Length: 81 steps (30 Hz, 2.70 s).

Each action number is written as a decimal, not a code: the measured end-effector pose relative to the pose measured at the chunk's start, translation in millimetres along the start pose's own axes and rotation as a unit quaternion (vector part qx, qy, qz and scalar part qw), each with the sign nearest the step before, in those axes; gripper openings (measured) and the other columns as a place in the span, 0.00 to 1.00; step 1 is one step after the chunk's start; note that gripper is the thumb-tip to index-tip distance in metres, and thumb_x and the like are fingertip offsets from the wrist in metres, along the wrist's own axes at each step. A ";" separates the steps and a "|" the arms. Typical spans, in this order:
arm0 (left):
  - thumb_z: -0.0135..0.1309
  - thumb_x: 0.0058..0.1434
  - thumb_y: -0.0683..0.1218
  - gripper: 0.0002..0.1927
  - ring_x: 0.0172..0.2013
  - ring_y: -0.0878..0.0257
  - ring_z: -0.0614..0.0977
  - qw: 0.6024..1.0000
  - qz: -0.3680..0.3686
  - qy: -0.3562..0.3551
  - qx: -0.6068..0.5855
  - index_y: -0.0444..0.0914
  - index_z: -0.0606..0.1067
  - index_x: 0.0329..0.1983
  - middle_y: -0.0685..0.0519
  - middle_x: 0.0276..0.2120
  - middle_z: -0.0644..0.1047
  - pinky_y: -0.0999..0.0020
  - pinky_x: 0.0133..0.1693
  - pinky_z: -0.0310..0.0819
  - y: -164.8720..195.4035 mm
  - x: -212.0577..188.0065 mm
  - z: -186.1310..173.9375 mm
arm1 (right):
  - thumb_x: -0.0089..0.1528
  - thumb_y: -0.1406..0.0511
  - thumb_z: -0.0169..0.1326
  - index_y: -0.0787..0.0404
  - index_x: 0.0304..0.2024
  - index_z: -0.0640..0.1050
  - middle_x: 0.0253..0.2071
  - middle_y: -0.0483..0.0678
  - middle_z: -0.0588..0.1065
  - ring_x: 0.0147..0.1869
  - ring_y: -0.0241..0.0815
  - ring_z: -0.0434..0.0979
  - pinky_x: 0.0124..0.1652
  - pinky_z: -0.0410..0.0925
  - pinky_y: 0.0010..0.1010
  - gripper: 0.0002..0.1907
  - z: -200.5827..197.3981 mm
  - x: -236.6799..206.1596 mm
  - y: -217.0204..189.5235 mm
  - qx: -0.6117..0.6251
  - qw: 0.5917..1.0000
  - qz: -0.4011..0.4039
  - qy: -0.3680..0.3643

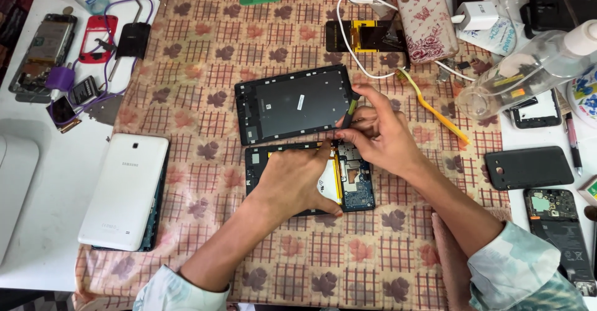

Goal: The person opens a Samsung tablet, lifting the back cover away from the body and setting it aside, then works on the exposed internal components, holding the battery area with one hand while using a screwdriver with the other to unscrew and adjust parts on the motherboard.

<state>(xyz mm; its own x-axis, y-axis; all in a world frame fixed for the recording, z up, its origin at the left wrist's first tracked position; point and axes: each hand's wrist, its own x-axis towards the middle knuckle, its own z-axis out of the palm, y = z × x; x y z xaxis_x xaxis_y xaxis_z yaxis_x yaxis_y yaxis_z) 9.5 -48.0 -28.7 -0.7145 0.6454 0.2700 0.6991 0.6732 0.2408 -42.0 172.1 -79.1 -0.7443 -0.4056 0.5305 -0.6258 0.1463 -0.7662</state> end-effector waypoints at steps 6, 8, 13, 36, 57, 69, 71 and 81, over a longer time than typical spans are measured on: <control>0.72 0.34 0.71 0.59 0.22 0.54 0.83 0.997 -0.053 -0.052 0.021 0.18 0.70 0.51 0.47 0.19 0.78 0.63 0.30 0.79 2.4 1.3 2.5 | 0.66 0.80 0.52 0.60 0.73 0.53 0.51 0.61 0.80 0.54 0.51 0.85 0.55 0.80 0.39 0.37 6.6 -1.4 -3.5 -0.005 1.000 -0.013 -0.017; 0.71 0.33 0.73 0.60 0.20 0.54 0.82 0.998 -0.051 -0.032 0.022 0.18 0.71 0.51 0.48 0.18 0.77 0.63 0.28 0.78 0.9 1.4 3.4 | 0.66 0.79 0.54 0.60 0.72 0.53 0.50 0.60 0.79 0.52 0.49 0.86 0.52 0.81 0.37 0.37 7.1 0.3 -1.4 -0.019 1.000 -0.005 -0.014; 0.69 0.31 0.76 0.67 0.18 0.54 0.81 0.996 -0.071 -0.056 -0.008 0.18 0.68 0.57 0.47 0.15 0.76 0.62 0.25 0.77 -6.0 6.1 4.9 | 0.63 0.76 0.62 0.60 0.71 0.55 0.37 0.54 0.78 0.43 0.43 0.86 0.44 0.83 0.30 0.41 5.8 7.9 1.7 -0.030 0.998 0.053 0.029; 0.71 0.32 0.75 0.56 0.26 0.50 0.85 0.983 -0.175 -0.049 -0.021 0.28 0.69 0.48 0.45 0.20 0.79 0.60 0.29 0.80 -4.6 5.9 11.3 | 0.69 0.78 0.52 0.61 0.74 0.49 0.48 0.57 0.80 0.56 0.45 0.84 0.59 0.77 0.33 0.37 12.0 4.5 -5.9 0.043 0.999 0.013 0.015; 0.69 0.51 0.56 0.19 0.26 0.55 0.83 0.993 -0.079 0.050 -0.071 0.38 0.76 0.28 0.50 0.21 0.78 0.59 0.32 0.77 -26.2 -9.5 2.4 | 0.64 0.75 0.59 0.62 0.74 0.52 0.40 0.54 0.80 0.39 0.37 0.81 0.34 0.72 0.19 0.42 20.3 16.3 -2.5 0.045 0.990 0.117 0.070; 0.68 0.53 0.58 0.31 0.24 0.51 0.83 0.992 -0.084 0.026 -0.094 0.31 0.73 0.48 0.45 0.21 0.79 0.59 0.29 0.77 -30.6 0.7 8.7 | 0.65 0.78 0.56 0.61 0.73 0.51 0.42 0.58 0.81 0.47 0.43 0.85 0.49 0.79 0.29 0.40 19.9 15.8 -2.1 0.056 0.995 0.072 0.045; 0.67 0.54 0.58 0.31 0.24 0.50 0.83 0.992 -0.085 0.017 -0.089 0.31 0.73 0.49 0.44 0.19 0.79 0.58 0.29 0.77 -30.2 1.5 8.3 | 0.66 0.78 0.54 0.60 0.73 0.51 0.45 0.59 0.81 0.50 0.45 0.85 0.52 0.78 0.30 0.39 17.9 14.9 -1.4 0.099 0.991 0.079 0.032; 0.64 0.57 0.60 0.24 0.26 0.52 0.85 0.995 -0.013 0.027 -0.094 0.37 0.82 0.44 0.44 0.23 0.81 0.58 0.34 0.79 -34.8 0.3 3.7 | 0.62 0.73 0.64 0.61 0.70 0.56 0.40 0.56 0.80 0.42 0.45 0.87 0.39 0.84 0.31 0.40 19.5 15.7 -1.2 -0.126 0.991 0.006 0.051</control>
<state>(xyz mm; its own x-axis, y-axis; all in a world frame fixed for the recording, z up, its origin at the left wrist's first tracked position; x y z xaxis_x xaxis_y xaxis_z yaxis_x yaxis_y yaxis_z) -15.2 -69.9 -40.5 -0.7329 0.6053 0.3106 0.6773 0.6058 0.4175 -48.3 147.9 -76.9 -0.7643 -0.3102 0.5654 -0.6448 0.3769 -0.6649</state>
